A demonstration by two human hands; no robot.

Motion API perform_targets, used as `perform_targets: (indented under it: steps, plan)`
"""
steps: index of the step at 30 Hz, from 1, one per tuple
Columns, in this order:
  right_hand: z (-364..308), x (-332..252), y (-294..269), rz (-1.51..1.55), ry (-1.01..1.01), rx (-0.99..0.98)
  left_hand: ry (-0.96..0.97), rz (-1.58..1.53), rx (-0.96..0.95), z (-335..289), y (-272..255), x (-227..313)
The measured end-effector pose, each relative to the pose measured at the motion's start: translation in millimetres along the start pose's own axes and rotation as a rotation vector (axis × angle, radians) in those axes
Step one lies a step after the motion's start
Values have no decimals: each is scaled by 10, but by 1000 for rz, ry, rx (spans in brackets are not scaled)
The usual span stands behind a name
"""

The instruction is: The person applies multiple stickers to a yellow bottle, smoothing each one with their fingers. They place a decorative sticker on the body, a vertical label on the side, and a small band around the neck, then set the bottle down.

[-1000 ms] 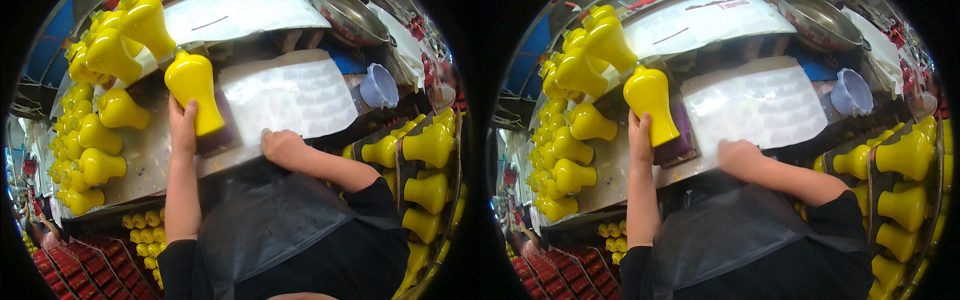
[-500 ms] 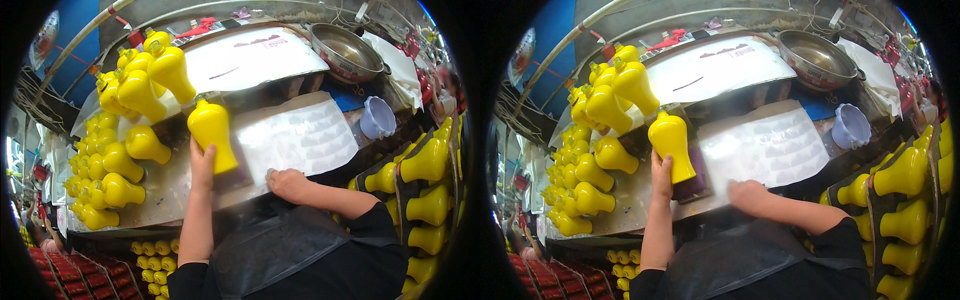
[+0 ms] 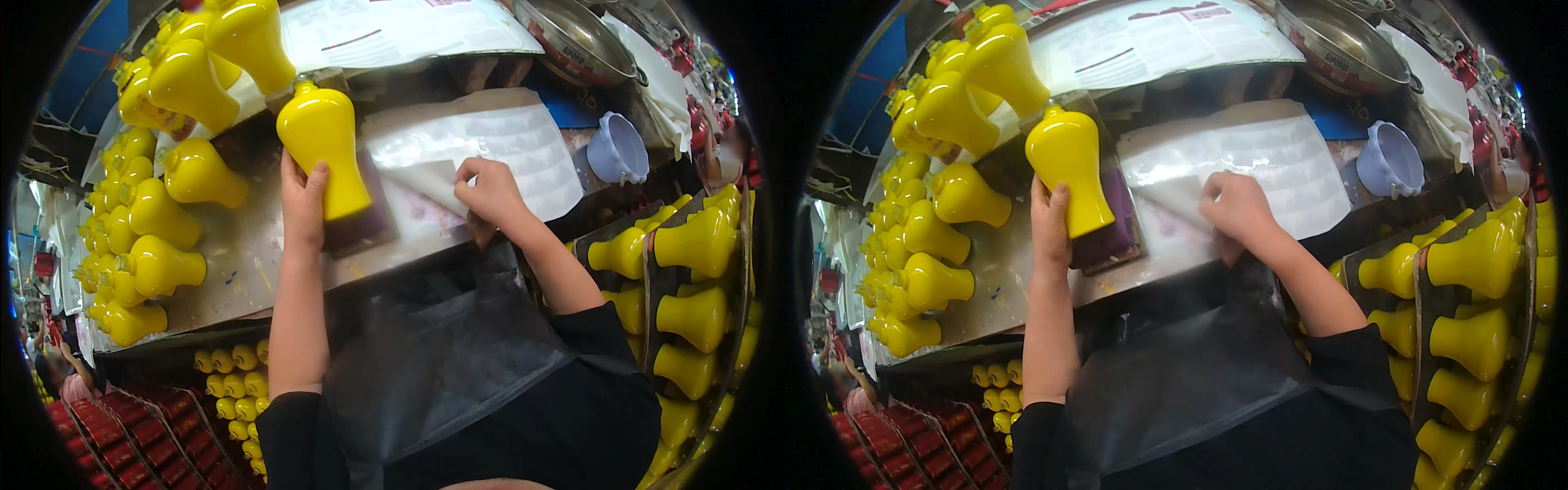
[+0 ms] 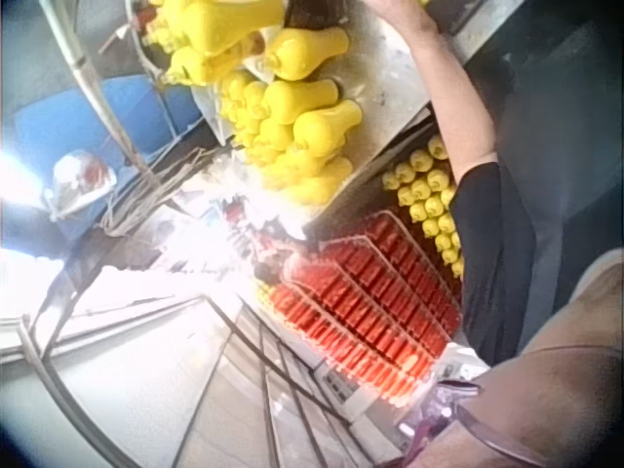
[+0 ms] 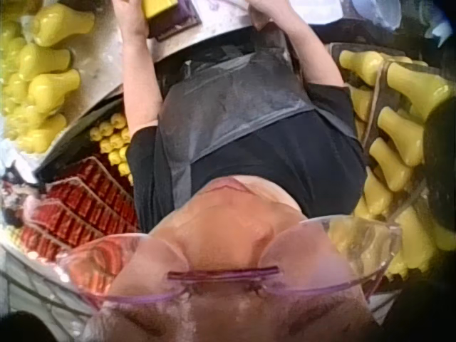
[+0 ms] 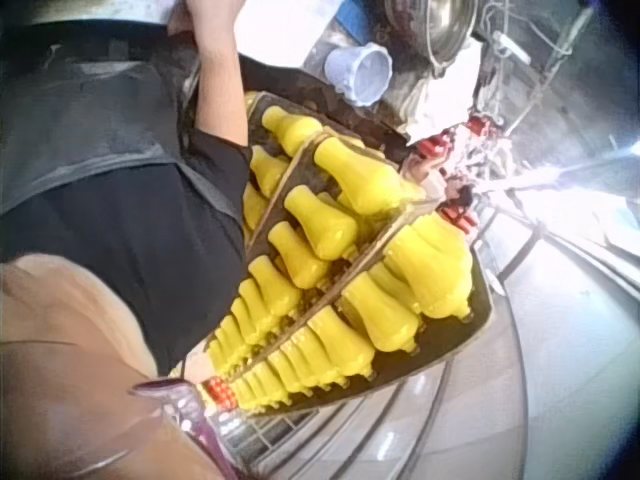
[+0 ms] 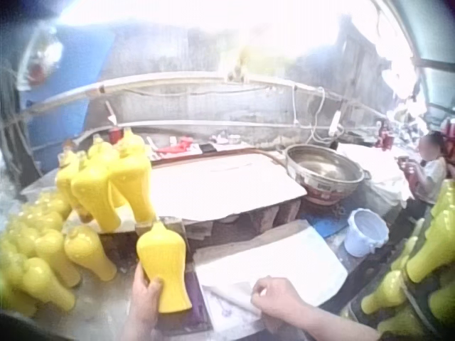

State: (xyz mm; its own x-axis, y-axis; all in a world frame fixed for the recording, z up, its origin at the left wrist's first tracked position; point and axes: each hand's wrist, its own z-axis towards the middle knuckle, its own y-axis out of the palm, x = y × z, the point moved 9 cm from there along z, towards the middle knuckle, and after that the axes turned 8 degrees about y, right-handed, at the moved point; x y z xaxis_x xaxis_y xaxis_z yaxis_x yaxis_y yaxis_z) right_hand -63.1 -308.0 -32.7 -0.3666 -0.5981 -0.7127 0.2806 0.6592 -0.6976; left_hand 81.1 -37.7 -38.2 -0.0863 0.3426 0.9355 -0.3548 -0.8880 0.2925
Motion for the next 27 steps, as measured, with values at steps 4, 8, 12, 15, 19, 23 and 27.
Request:
perform_targets:
  steps: [4,8,12,15,19,23,27]
  plan:
    - [-10,286,-95,206,251,-57,6,-27,17,-2,11,17]
    - [-97,578,-488,369,388,65,23,-38,23,4,39,45]
    - [-277,1087,-1146,425,457,276,36,-1,52,-11,9,41]
    - [-515,1443,-1584,153,561,541,29,-3,45,-8,-3,18]
    - [-796,1293,-1721,-303,490,749,14,-30,51,-11,-12,1]
    - [-584,710,-1293,-380,137,607,-15,0,63,-26,-25,-4]
    - [-100,389,-728,-499,112,289,-30,17,65,-15,-30,-10]
